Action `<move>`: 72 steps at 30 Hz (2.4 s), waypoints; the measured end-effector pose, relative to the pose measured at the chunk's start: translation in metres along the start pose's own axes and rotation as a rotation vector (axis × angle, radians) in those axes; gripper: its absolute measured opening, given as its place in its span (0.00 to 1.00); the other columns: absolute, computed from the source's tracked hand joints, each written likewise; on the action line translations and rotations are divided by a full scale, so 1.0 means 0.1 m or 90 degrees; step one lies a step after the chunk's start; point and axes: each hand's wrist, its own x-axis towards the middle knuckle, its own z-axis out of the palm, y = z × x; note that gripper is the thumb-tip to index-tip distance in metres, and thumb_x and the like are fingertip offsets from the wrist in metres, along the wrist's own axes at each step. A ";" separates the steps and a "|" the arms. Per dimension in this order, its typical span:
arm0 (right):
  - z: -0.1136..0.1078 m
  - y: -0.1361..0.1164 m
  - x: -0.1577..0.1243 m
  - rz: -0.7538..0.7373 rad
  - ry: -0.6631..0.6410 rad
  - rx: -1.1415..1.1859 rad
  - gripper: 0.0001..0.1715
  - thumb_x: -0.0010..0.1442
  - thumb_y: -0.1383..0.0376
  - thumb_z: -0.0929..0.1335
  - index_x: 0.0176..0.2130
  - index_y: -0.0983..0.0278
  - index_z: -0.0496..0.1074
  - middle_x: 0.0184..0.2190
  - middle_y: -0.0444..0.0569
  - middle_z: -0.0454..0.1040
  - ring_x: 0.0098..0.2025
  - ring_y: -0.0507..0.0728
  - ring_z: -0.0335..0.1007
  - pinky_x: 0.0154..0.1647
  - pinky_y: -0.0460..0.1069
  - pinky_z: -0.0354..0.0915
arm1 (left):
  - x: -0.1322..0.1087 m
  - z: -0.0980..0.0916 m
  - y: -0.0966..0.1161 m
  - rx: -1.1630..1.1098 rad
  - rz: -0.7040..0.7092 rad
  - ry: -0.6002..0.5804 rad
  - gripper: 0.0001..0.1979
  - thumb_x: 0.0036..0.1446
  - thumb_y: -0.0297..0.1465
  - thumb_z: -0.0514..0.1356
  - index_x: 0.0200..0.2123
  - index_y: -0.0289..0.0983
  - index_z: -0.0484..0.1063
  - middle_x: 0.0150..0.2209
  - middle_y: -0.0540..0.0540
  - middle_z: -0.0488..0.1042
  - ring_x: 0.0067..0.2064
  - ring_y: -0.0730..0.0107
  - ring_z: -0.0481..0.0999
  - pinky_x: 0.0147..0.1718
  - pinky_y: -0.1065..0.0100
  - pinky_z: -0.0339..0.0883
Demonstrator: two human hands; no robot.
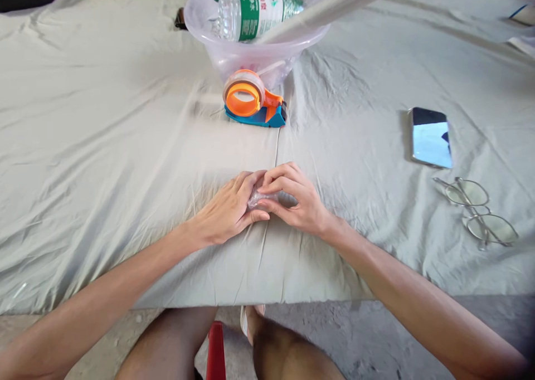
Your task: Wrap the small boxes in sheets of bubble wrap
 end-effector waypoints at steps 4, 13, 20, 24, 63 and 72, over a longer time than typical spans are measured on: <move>-0.03 -0.03 0.01 -0.006 -0.001 -0.015 0.08 0.76 0.61 0.75 0.43 0.58 0.76 0.49 0.52 0.81 0.52 0.60 0.79 0.56 0.61 0.74 | -0.01 0.01 -0.04 -0.032 -0.032 0.026 0.44 0.74 0.64 0.57 0.78 0.40 0.58 0.68 0.30 0.75 0.66 0.44 0.79 0.67 0.42 0.75; -0.04 -0.03 0.03 0.046 -0.013 0.061 0.03 0.77 0.63 0.73 0.46 0.57 0.78 0.52 0.52 0.82 0.53 0.61 0.81 0.56 0.61 0.77 | 0.05 -0.06 0.10 -0.009 -0.133 0.075 0.35 0.66 0.62 0.69 0.61 0.41 0.74 0.58 0.38 0.84 0.59 0.47 0.84 0.62 0.48 0.78; -0.02 0.10 0.05 -0.065 -0.010 -0.028 0.07 0.75 0.61 0.74 0.52 0.55 0.75 0.49 0.50 0.84 0.49 0.62 0.82 0.52 0.60 0.73 | 0.05 -0.06 0.04 0.041 -0.084 0.036 0.34 0.72 0.63 0.61 0.61 0.40 0.72 0.58 0.37 0.82 0.59 0.46 0.82 0.63 0.46 0.76; -0.05 0.09 0.03 -0.089 -0.011 -0.031 0.04 0.76 0.60 0.73 0.48 0.55 0.75 0.51 0.51 0.83 0.49 0.62 0.81 0.52 0.62 0.73 | 0.05 -0.04 0.03 0.011 -0.058 0.039 0.33 0.74 0.62 0.57 0.60 0.39 0.71 0.58 0.35 0.81 0.58 0.47 0.82 0.62 0.46 0.75; 0.04 0.07 0.02 0.220 0.232 0.074 0.26 0.84 0.45 0.60 0.52 0.54 0.81 0.46 0.49 0.85 0.43 0.62 0.82 0.51 0.64 0.80 | -0.05 -0.05 0.09 -0.080 -0.039 0.109 0.42 0.74 0.62 0.59 0.78 0.44 0.59 0.79 0.32 0.66 0.77 0.39 0.71 0.72 0.41 0.71; 0.03 0.08 0.09 0.220 0.289 0.060 0.28 0.83 0.41 0.61 0.47 0.53 0.80 0.43 0.48 0.85 0.39 0.63 0.82 0.45 0.64 0.79 | -0.07 -0.15 0.10 0.012 0.068 0.247 0.30 0.79 0.59 0.53 0.71 0.49 0.68 0.75 0.41 0.69 0.76 0.38 0.68 0.67 0.40 0.73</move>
